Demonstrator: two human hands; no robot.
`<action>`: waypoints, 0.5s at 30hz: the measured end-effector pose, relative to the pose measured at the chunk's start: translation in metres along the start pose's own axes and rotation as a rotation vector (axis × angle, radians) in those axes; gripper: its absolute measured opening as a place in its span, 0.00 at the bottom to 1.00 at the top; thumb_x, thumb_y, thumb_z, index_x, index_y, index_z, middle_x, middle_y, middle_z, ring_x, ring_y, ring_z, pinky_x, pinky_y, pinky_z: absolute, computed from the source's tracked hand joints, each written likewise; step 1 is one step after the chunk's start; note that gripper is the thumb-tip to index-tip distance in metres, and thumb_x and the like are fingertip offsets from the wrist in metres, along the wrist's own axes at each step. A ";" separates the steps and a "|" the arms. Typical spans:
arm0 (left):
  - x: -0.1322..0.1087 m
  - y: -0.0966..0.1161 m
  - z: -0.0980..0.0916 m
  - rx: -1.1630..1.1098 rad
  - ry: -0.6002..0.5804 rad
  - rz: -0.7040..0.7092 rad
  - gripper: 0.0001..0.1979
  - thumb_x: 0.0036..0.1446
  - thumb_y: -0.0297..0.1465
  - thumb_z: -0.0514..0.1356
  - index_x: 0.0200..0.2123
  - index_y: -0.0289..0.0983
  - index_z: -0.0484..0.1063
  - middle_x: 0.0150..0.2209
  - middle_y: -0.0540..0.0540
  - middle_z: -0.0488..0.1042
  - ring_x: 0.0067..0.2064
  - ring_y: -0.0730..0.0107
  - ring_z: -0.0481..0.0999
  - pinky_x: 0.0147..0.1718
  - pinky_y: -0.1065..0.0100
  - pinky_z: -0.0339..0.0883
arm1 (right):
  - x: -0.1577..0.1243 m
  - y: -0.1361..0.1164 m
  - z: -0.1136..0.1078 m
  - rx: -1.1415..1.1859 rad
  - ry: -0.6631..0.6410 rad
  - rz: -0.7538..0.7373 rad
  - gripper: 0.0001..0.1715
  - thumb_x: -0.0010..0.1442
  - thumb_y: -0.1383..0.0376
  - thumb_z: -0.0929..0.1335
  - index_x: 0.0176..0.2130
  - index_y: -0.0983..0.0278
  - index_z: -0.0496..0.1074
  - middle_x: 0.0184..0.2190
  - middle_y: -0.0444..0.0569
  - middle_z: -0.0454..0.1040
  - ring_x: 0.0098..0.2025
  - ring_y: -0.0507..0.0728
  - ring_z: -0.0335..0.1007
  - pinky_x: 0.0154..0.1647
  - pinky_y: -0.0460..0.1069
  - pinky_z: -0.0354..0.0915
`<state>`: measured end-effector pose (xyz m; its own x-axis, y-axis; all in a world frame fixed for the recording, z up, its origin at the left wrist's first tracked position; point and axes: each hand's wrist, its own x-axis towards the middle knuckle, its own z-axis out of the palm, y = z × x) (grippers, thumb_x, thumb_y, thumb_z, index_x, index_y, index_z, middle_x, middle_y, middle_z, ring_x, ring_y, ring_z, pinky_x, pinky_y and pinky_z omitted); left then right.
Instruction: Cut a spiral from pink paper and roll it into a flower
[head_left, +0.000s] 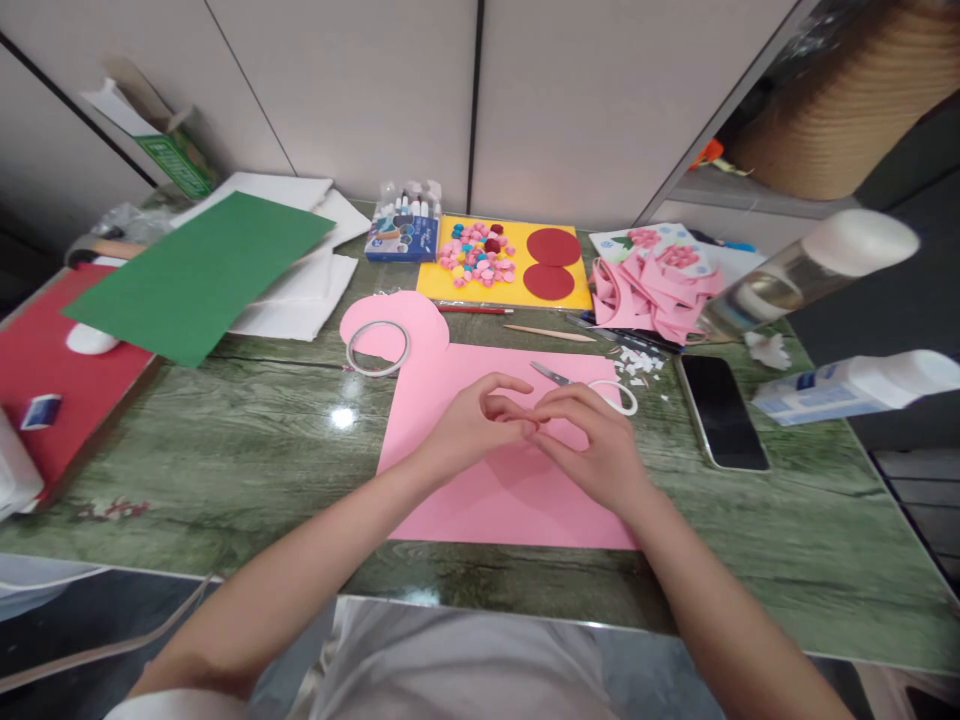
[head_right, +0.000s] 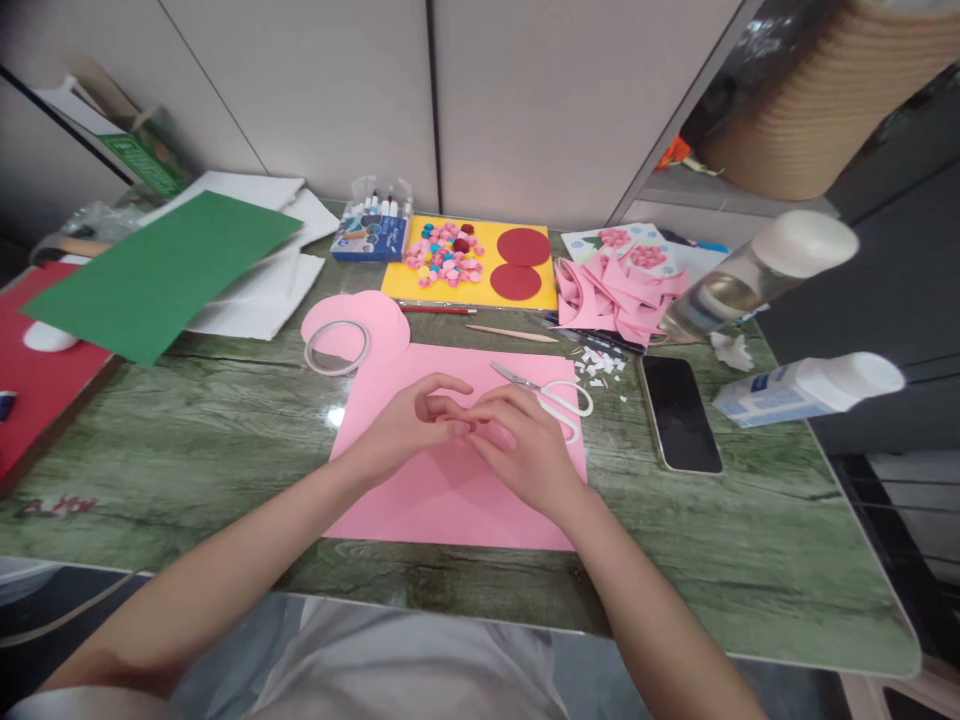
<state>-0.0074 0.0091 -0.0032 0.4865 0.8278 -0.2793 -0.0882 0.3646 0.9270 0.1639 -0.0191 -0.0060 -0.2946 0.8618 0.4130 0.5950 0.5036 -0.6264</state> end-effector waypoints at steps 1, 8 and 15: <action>0.000 0.000 -0.001 0.005 -0.019 -0.008 0.19 0.45 0.27 0.63 0.42 0.37 0.65 0.28 0.49 0.74 0.31 0.74 0.73 0.36 0.68 0.64 | 0.000 0.000 0.000 0.015 -0.012 -0.011 0.09 0.55 0.68 0.68 0.38 0.58 0.72 0.35 0.46 0.71 0.39 0.54 0.69 0.38 0.53 0.68; 0.002 0.002 -0.003 0.063 -0.055 0.015 0.20 0.43 0.23 0.61 0.43 0.37 0.65 0.28 0.50 0.74 0.31 0.75 0.73 0.35 0.69 0.63 | 0.000 0.003 0.003 0.041 0.001 -0.059 0.11 0.55 0.70 0.67 0.39 0.57 0.74 0.35 0.46 0.72 0.37 0.53 0.70 0.35 0.52 0.70; 0.000 -0.002 0.005 0.089 0.026 0.050 0.18 0.45 0.25 0.61 0.42 0.36 0.65 0.28 0.50 0.73 0.32 0.73 0.72 0.37 0.68 0.63 | 0.000 0.003 0.004 -0.054 0.082 -0.015 0.04 0.53 0.69 0.69 0.32 0.60 0.72 0.32 0.46 0.71 0.35 0.55 0.69 0.35 0.53 0.68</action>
<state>-0.0025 0.0064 -0.0041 0.4602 0.8555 -0.2372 -0.0339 0.2839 0.9583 0.1625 -0.0178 -0.0105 -0.2428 0.8449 0.4767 0.6307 0.5108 -0.5842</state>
